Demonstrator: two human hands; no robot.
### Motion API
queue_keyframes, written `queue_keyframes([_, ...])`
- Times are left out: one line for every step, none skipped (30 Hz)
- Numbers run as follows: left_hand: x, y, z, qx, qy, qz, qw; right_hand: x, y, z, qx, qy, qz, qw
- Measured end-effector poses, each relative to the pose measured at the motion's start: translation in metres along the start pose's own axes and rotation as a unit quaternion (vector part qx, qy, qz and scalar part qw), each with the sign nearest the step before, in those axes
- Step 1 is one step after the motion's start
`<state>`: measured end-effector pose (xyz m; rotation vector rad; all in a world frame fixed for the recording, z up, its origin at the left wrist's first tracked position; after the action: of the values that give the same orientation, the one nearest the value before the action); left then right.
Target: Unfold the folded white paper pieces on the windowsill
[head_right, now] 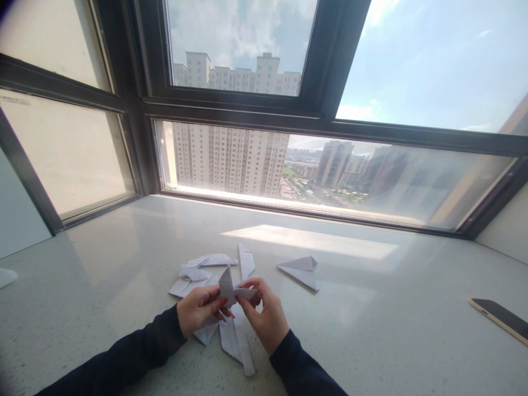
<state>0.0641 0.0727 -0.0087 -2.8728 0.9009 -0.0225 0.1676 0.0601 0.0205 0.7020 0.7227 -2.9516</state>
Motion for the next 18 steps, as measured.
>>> queue_keyframes([0.0, -0.0002, 0.0009, -0.001, 0.002, 0.001, 1.0, -0.0013, 0.0, -0.0027, 0.008, -0.012, -0.01, 1.0])
queue_keyframes([0.0, -0.0003, 0.0018, -0.002, 0.002, 0.001, 1.0, -0.0022, -0.0001, -0.0052, 0.015, -0.026, -0.017, 0.999])
queue_keyframes([-0.0001, -0.0004, 0.0024, -0.002, 0.002, 0.001, 1.0, -0.0025, -0.0001, -0.0071, 0.021, -0.04, -0.022, 0.999])
queue_keyframes([-0.0002, -0.0005, 0.0028, -0.001, 0.003, 0.0, 1.0, -0.0024, -0.0002, -0.0083, 0.026, -0.053, -0.024, 0.998])
queue_keyframes([-0.0003, -0.0006, 0.003, 0.0, 0.004, 0.0, 1.0, -0.0022, -0.0003, -0.009, 0.031, -0.065, -0.025, 0.997])
queue_keyframes([-0.0005, -0.0005, 0.0031, 0.001, 0.005, -0.002, 1.0, -0.0018, -0.0004, -0.0092, 0.036, -0.074, -0.025, 0.996])
queue_keyframes([-0.0005, -0.0005, 0.003, 0.002, 0.005, -0.002, 1.0, -0.0014, -0.0005, -0.0091, 0.04, -0.082, -0.024, 0.995])
queue_keyframes([-0.0005, -0.0005, 0.0029, 0.004, 0.006, -0.003, 1.0, -0.001, -0.0006, -0.0088, 0.044, -0.089, -0.023, 0.995])
queue_keyframes([-0.0003, -0.0004, 0.0028, 0.004, 0.006, -0.002, 1.0, -0.0004, -0.0007, -0.0084, 0.046, -0.095, -0.02, 0.994])
queue_keyframes([-0.0002, -0.0003, 0.0026, 0.004, 0.006, -0.003, 1.0, 0.0002, -0.0009, -0.0079, 0.048, -0.1, -0.017, 0.994])
queue_keyframes([-0.0002, -0.0002, 0.0024, 0.005, 0.006, -0.003, 1.0, 0.0004, -0.0011, -0.0076, 0.048, -0.103, -0.015, 0.993])
queue_keyframes([0.0, -0.0002, 0.002, 0.005, 0.004, -0.003, 1.0, 0.0004, -0.0014, -0.0076, 0.049, -0.104, -0.014, 0.993])
queue_keyframes([0.0002, -0.0001, 0.0015, 0.006, 0.003, -0.003, 1.0, 0.0001, -0.0016, -0.008, 0.05, -0.103, -0.015, 0.993])
queue_keyframes([0.0001, 0.0, 0.0008, 0.007, 0.002, -0.004, 1.0, -0.0001, -0.0017, -0.0087, 0.052, -0.101, -0.015, 0.993])
queue_keyframes([0.0, 0.0001, 0.0002, 0.007, 0.002, -0.005, 1.0, -0.0005, -0.0018, -0.0096, 0.055, -0.101, -0.016, 0.993])
queue_keyframes([-0.0002, 0.0001, -0.0006, 0.008, 0.002, -0.006, 1.0, -0.0007, -0.0019, -0.0105, 0.057, -0.101, -0.017, 0.993])
queue_keyframes([-0.0003, 0.0002, -0.0013, 0.007, 0.003, -0.007, 1.0, -0.0006, -0.0019, -0.0115, 0.06, -0.103, -0.016, 0.993])
queue_keyframes([-0.0005, 0.0003, -0.0021, 0.007, 0.004, -0.008, 1.0, -0.0003, -0.0019, -0.0124, 0.062, -0.106, -0.015, 0.992])
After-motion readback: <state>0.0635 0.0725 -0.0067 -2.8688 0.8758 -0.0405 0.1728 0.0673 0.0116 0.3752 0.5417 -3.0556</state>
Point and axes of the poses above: each hand's wrist, its own y-axis away from the middle knuckle, its own x-axis out of the palm, z = x × y, the point moved 9 cm from there along -y, towards the middle knuckle
